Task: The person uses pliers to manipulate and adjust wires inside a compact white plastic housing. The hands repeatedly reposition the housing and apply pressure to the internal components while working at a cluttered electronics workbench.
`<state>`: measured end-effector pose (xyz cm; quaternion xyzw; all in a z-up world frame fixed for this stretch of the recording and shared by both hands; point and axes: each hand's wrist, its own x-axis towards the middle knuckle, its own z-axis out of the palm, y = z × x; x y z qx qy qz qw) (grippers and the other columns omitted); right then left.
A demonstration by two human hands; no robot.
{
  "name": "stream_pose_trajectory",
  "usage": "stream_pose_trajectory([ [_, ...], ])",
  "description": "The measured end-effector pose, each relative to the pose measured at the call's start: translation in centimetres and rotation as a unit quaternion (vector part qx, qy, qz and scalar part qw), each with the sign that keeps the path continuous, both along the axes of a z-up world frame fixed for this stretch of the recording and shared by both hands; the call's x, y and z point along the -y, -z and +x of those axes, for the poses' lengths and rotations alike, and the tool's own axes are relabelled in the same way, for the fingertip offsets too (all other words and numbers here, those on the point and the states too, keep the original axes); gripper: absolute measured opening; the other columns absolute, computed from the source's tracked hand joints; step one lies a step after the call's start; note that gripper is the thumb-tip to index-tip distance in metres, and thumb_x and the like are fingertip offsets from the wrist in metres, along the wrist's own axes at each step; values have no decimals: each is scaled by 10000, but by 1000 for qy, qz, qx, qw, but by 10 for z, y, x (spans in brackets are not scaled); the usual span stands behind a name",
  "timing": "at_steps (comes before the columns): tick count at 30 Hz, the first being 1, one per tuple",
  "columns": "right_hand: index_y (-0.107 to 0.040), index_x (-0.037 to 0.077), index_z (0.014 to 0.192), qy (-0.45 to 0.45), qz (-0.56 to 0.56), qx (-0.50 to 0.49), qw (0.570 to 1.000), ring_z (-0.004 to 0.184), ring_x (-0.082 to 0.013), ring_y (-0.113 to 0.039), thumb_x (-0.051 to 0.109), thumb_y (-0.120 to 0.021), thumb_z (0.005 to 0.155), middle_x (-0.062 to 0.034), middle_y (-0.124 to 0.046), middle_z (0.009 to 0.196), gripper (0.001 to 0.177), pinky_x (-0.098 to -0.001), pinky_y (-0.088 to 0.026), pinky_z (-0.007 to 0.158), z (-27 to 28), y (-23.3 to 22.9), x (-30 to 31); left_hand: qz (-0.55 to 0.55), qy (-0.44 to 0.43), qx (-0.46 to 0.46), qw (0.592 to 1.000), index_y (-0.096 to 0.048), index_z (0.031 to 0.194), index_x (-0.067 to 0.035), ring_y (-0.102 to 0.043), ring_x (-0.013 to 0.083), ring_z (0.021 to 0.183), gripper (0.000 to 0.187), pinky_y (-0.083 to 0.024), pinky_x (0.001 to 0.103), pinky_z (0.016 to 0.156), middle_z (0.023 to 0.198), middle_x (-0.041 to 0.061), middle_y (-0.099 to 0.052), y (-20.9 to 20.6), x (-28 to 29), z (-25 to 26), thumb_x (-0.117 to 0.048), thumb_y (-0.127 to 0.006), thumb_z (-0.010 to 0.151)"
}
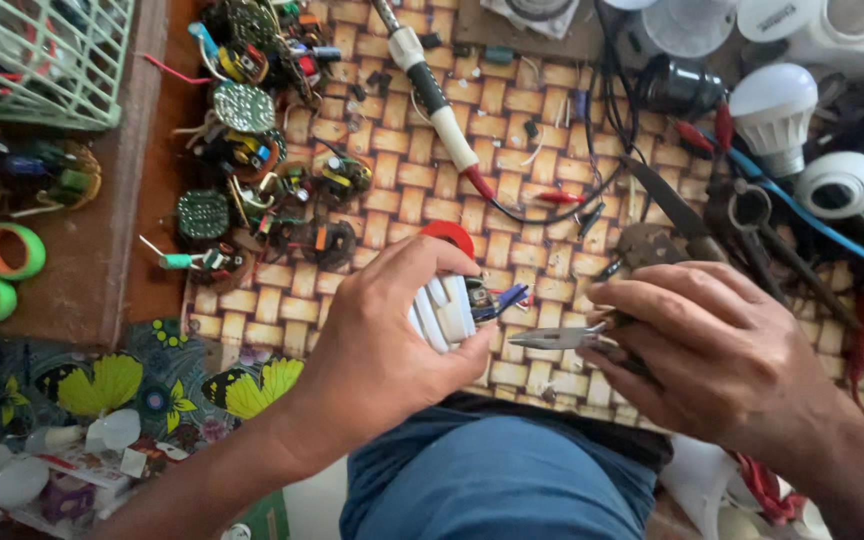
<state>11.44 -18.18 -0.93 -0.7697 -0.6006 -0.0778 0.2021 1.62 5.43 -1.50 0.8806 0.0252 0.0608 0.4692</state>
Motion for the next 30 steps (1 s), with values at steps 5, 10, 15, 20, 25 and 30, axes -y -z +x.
stream_pose_trajectory([
  [5,-671,69,780,11,13,-8,1000,827,-236,-689,246,-744,883,-77,-663,1046,218,-388,-569,802,6,9,-11,12,-2,49,999,-578,1041,-87,-638,247,993,426,-491,344,882,1031,64,-640,16,2,7,-111,-731,645],
  [10,-691,66,828,8,1,-3,1000,895,-246,-703,260,-716,893,-74,-683,1077,206,-379,-567,819,11,18,-14,-4,-12,66,998,-564,1067,-64,-629,268,1035,420,-494,362,942,1051,92,-628,21,4,8,-72,-743,688],
  [15,-699,61,868,2,10,2,1000,942,-246,-713,268,-732,884,-94,-689,1139,210,-382,-572,850,12,25,-11,25,-18,72,997,-561,1078,-71,-630,271,1053,425,-511,367,938,1071,95,-624,23,9,6,-77,-742,693],
  [20,-689,55,862,-4,11,-11,1000,932,-251,-711,267,-733,882,-100,-688,1144,216,-384,-574,848,12,25,-8,47,-27,75,996,-565,1086,-76,-637,281,1046,428,-507,383,939,1098,95,-619,25,14,3,-75,-736,693],
  [25,-694,59,894,-11,16,-3,1000,914,-253,-701,275,-726,886,-90,-678,1136,219,-390,-575,840,11,25,-4,57,-30,84,994,-570,1101,-62,-625,303,1070,443,-495,397,961,1128,116,-609,23,18,0,-57,-727,687],
  [30,-629,62,779,-15,20,-24,999,762,-221,-646,241,-737,889,-64,-653,1001,236,-365,-541,727,10,20,1,57,-44,74,995,-573,1117,-76,-618,297,1087,464,-486,394,981,1147,117,-602,19,28,-5,-73,-751,688],
])
